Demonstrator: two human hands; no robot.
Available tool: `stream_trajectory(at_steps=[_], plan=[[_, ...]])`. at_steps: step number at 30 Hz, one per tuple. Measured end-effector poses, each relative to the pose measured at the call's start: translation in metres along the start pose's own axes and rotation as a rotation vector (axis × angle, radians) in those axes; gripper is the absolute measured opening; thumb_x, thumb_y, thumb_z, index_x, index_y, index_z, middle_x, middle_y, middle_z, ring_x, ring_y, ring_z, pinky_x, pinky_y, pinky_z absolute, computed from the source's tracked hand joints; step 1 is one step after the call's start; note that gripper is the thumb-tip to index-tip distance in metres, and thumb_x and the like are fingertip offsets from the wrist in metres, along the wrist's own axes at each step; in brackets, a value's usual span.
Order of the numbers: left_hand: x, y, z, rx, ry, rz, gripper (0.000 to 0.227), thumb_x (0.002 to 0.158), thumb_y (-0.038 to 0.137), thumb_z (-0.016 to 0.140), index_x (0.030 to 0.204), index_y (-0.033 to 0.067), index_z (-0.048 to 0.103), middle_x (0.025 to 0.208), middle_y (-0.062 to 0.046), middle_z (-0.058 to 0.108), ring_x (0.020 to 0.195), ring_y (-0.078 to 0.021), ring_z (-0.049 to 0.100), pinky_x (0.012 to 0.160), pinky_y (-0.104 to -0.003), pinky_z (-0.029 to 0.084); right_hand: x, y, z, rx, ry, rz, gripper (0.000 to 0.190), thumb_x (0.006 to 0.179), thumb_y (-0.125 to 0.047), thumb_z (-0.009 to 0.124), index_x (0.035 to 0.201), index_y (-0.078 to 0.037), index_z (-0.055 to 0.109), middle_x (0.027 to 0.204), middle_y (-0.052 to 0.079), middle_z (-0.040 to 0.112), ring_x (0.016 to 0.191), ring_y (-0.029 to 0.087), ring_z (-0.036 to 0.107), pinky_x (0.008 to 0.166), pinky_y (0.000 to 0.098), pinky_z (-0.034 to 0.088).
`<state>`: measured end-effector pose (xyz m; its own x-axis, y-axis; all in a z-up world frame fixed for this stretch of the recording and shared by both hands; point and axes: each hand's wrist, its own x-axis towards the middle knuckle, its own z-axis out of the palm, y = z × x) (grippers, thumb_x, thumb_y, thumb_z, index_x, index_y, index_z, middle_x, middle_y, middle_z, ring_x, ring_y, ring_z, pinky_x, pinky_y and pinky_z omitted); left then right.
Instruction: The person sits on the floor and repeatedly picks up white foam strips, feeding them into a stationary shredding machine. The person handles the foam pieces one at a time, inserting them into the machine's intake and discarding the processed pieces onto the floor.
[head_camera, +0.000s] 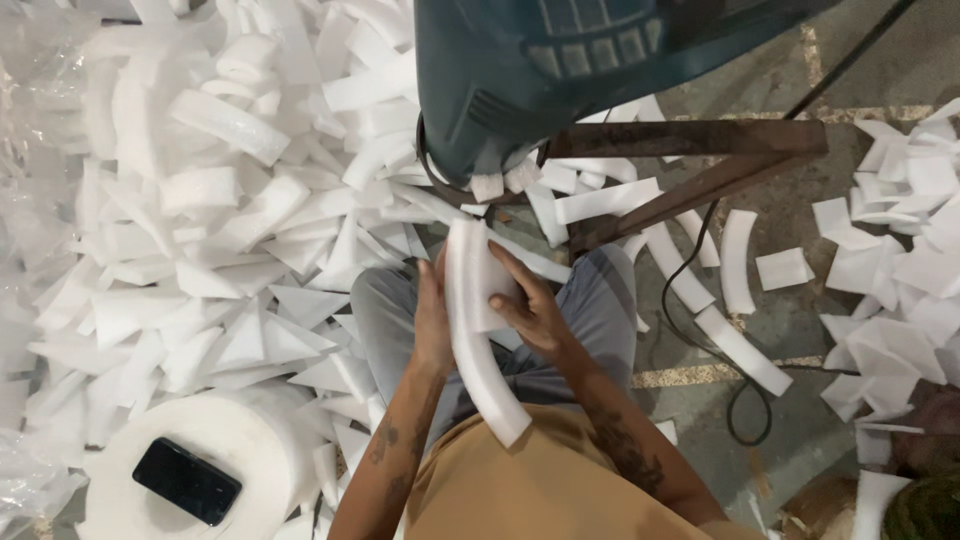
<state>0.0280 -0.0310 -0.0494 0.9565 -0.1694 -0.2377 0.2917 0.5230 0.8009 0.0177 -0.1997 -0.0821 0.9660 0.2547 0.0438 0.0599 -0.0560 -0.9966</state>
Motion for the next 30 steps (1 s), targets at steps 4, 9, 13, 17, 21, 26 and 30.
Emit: stream_trajectory(at_steps=[4,9,13,17,21,26,30], plan=[[0.025,0.010,-0.003,-0.001,-0.013,0.010,0.091,0.100,0.070,0.012,0.162,0.0038,0.026,0.159,-0.014,0.044,0.145,-0.0274,0.045,0.120,-0.038,0.037,0.029,0.026,-0.007,0.055,0.039,-0.038,0.070,0.099,-0.029,0.072,0.157,-0.003,0.042,0.153,0.018,0.052,0.137,0.025,0.053,0.112,0.0365,0.044],[0.062,0.027,-0.004,-0.006,-0.067,0.054,0.100,0.097,0.076,0.010,0.164,0.0028,0.025,0.158,-0.017,0.046,0.143,-0.0297,0.047,0.119,-0.039,0.039,0.069,0.044,-0.022,-0.027,0.063,0.126,0.040,0.096,-0.021,0.074,0.128,0.002,0.067,0.109,0.014,0.069,0.097,0.020,0.065,0.081,0.0339,0.054],[0.084,0.040,-0.001,-0.081,-0.105,0.058,0.102,0.097,0.077,0.011,0.164,0.0013,0.024,0.161,-0.016,0.044,0.146,-0.0289,0.045,0.121,-0.040,0.038,0.089,0.051,-0.032,0.107,0.022,-0.020,0.031,0.094,-0.011,0.070,0.121,0.003,0.069,0.107,0.009,0.072,0.098,0.017,0.068,0.085,0.0330,0.056],[0.093,0.048,0.000,-0.072,-0.151,0.090,0.101,0.097,0.076,0.010,0.165,0.0017,0.021,0.163,-0.016,0.042,0.150,-0.0298,0.043,0.124,-0.041,0.037,0.099,0.049,-0.039,-0.271,0.085,-0.054,0.022,0.092,-0.008,0.071,0.112,0.001,0.074,0.105,0.009,0.077,0.095,0.018,0.073,0.084,0.0347,0.057],[0.092,0.050,-0.001,0.101,-0.140,0.130,0.101,0.098,0.076,0.009,0.166,0.0021,0.016,0.169,-0.017,0.031,0.157,-0.0309,0.029,0.129,-0.041,0.025,0.098,0.021,-0.035,-0.205,0.072,0.014,0.023,0.095,-0.009,0.069,0.115,0.001,0.072,0.110,0.013,0.076,0.101,0.021,0.072,0.088,0.0352,0.057],[0.061,0.043,-0.010,0.572,-0.228,0.453,0.094,0.107,0.073,0.009,0.166,-0.0001,0.013,0.176,-0.020,0.015,0.166,-0.0352,0.012,0.135,-0.044,0.011,0.065,-0.037,-0.022,-0.609,-0.062,0.336,0.046,0.096,-0.034,0.075,0.130,-0.004,0.065,0.130,0.020,0.065,0.117,0.029,0.063,0.094,0.0395,0.051],[0.018,0.030,-0.016,0.723,-0.224,0.401,0.097,0.104,0.075,0.011,0.166,-0.0003,0.014,0.175,-0.021,0.014,0.164,-0.0364,0.013,0.133,-0.047,0.011,0.025,-0.058,-0.002,-0.454,-0.093,-0.023,0.074,0.101,-0.036,0.065,0.159,-0.004,0.033,0.157,0.025,0.046,0.144,0.036,0.047,0.113,0.0427,0.042]])
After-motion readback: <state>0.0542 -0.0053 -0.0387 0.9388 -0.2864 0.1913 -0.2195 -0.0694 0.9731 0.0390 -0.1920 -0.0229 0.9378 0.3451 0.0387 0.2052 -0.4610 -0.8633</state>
